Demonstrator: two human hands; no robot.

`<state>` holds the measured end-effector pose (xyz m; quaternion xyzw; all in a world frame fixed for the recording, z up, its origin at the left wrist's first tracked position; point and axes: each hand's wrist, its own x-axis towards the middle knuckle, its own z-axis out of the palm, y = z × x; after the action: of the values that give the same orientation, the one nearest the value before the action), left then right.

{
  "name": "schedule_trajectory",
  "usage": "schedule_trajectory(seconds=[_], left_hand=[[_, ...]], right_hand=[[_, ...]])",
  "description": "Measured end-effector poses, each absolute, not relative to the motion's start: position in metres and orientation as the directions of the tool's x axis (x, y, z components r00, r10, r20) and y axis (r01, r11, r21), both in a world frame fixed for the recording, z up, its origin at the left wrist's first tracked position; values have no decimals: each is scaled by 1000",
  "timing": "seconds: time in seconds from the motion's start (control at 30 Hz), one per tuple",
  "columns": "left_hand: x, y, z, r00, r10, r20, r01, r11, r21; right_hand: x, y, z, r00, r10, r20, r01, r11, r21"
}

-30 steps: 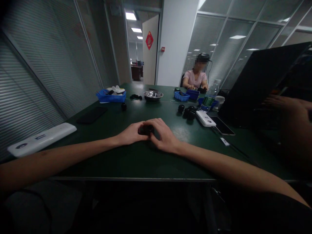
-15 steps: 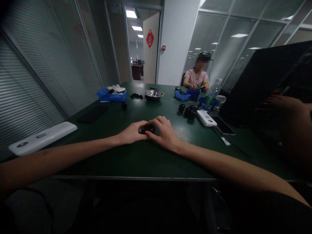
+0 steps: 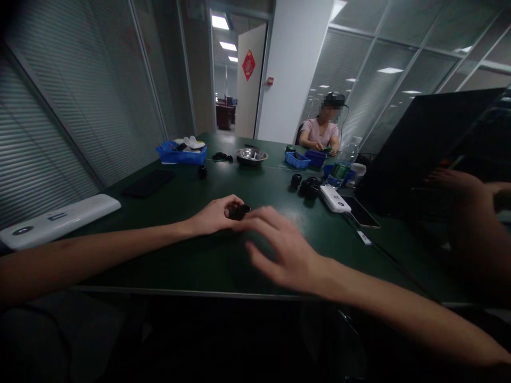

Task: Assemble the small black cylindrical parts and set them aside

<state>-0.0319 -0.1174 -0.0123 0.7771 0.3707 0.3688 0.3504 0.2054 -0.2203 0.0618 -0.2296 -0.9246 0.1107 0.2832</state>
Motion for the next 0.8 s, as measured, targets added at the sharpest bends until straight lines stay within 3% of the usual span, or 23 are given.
schedule_trajectory(seconds=[0.03, 0.13, 0.2, 0.23, 0.33, 0.5, 0.8], left_hand=[[-32, -118, -12, 443, 842, 308, 316, -468, 826], [-33, -120, -7, 463, 836, 297, 332, -473, 816], [-34, -122, -4, 490, 823, 287, 360, -491, 793], [-35, -122, -3, 494, 822, 284, 369, -494, 788], [-36, -120, -4, 464, 840, 280, 348, -464, 815], [-38, -119, -5, 511, 822, 252, 309, -449, 838], [-38, -117, -8, 479, 842, 250, 292, -421, 859]], right_hand=[[210, -240, 69, -779, 504, 372, 345, 841, -418], [227, -293, 79, -882, 443, -160, 434, 633, -641], [241, -313, 70, -831, 447, -330, 532, 469, -705], [248, -318, 59, -762, 519, -386, 612, 385, -690], [266, -317, 8, -571, 743, -349, 722, 253, -644], [272, -298, -71, -400, 855, -330, 735, 84, -673], [266, -294, -94, -418, 894, -161, 700, 204, -684]])
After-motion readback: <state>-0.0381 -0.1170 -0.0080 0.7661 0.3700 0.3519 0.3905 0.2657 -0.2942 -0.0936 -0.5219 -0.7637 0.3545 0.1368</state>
